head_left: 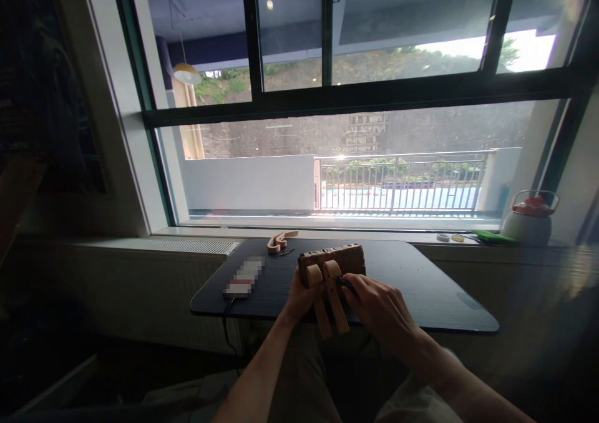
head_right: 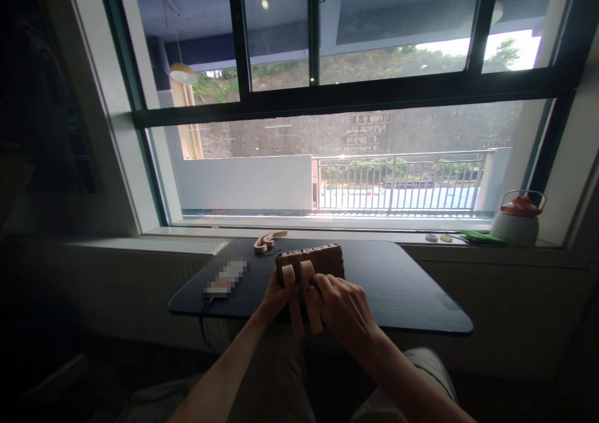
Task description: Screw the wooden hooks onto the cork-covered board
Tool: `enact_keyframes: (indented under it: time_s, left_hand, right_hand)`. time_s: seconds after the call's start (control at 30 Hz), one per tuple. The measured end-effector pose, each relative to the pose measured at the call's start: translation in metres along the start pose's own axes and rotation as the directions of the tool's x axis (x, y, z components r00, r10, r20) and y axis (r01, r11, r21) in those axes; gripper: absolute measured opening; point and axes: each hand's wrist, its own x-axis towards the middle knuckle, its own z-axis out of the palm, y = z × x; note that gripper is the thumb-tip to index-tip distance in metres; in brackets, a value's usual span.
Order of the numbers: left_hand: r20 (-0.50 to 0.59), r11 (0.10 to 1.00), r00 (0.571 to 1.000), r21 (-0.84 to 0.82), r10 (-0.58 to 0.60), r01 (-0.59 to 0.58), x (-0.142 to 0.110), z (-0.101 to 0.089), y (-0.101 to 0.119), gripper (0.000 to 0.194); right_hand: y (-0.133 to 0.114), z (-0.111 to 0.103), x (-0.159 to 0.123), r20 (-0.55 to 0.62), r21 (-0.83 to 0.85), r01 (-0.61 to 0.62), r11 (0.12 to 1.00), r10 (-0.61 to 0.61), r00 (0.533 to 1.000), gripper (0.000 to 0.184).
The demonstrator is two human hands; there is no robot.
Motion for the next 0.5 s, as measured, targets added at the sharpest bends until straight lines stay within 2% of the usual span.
enact_keyframes:
  time_s: [0.27, 0.4, 0.5]
  left_hand:
    - [-0.007, 1.0, 1.0, 0.004, 0.008, -0.008, -0.0007, 0.0009, 0.0021, 0.058]
    - [-0.002, 1.0, 1.0, -0.007, 0.007, -0.007, -0.0002, 0.001, 0.0014, 0.058]
    - [0.002, 1.0, 1.0, -0.013, 0.008, -0.008, -0.0001, 0.0007, 0.0015, 0.057]
  right_hand:
    - [0.0033, -0.0089, -0.004, 0.118, 0.015, 0.087, 0.996, -0.089, 0.989, 0.027]
    - [0.0029, -0.0088, -0.0078, 0.136, -0.031, 0.124, 0.992, -0.119, 0.983, 0.027]
    - [0.0034, -0.0035, -0.0082, 0.107, -0.024, 0.116, 0.993, -0.113, 0.988, 0.024]
